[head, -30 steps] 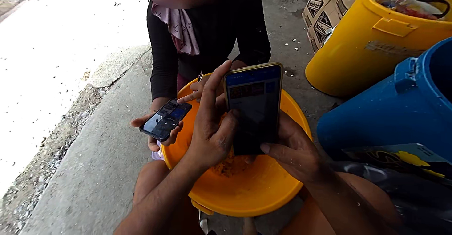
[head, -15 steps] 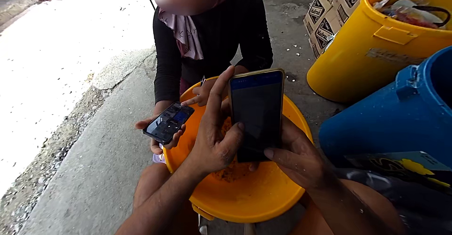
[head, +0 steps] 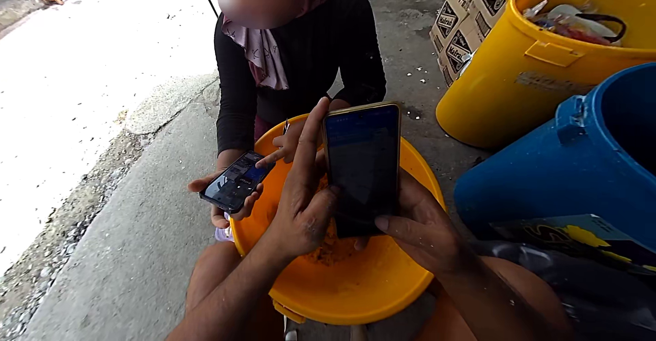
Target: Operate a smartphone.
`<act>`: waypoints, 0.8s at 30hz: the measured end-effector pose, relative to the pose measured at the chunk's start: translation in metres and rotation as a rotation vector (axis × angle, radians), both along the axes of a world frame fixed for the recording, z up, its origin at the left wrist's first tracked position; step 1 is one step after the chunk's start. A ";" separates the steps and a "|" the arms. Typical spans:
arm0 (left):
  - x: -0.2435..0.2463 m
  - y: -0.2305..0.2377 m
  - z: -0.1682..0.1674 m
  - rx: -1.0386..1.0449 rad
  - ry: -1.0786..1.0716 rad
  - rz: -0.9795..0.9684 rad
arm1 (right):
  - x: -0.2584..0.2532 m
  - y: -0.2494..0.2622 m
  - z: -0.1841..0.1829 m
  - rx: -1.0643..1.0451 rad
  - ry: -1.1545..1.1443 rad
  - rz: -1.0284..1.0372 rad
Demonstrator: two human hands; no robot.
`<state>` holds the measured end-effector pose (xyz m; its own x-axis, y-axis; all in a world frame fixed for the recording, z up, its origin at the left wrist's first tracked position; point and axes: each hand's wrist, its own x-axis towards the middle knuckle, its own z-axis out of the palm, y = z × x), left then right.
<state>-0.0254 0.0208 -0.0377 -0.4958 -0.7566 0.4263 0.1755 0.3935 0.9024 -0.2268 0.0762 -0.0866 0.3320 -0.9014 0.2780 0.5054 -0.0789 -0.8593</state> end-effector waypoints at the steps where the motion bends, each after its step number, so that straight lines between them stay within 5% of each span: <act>1: 0.000 0.000 0.000 0.000 0.001 -0.001 | 0.000 0.000 0.000 -0.001 -0.002 0.002; 24: -0.003 0.000 0.004 0.024 -0.011 0.035 | 0.004 0.001 0.004 0.040 0.034 -0.012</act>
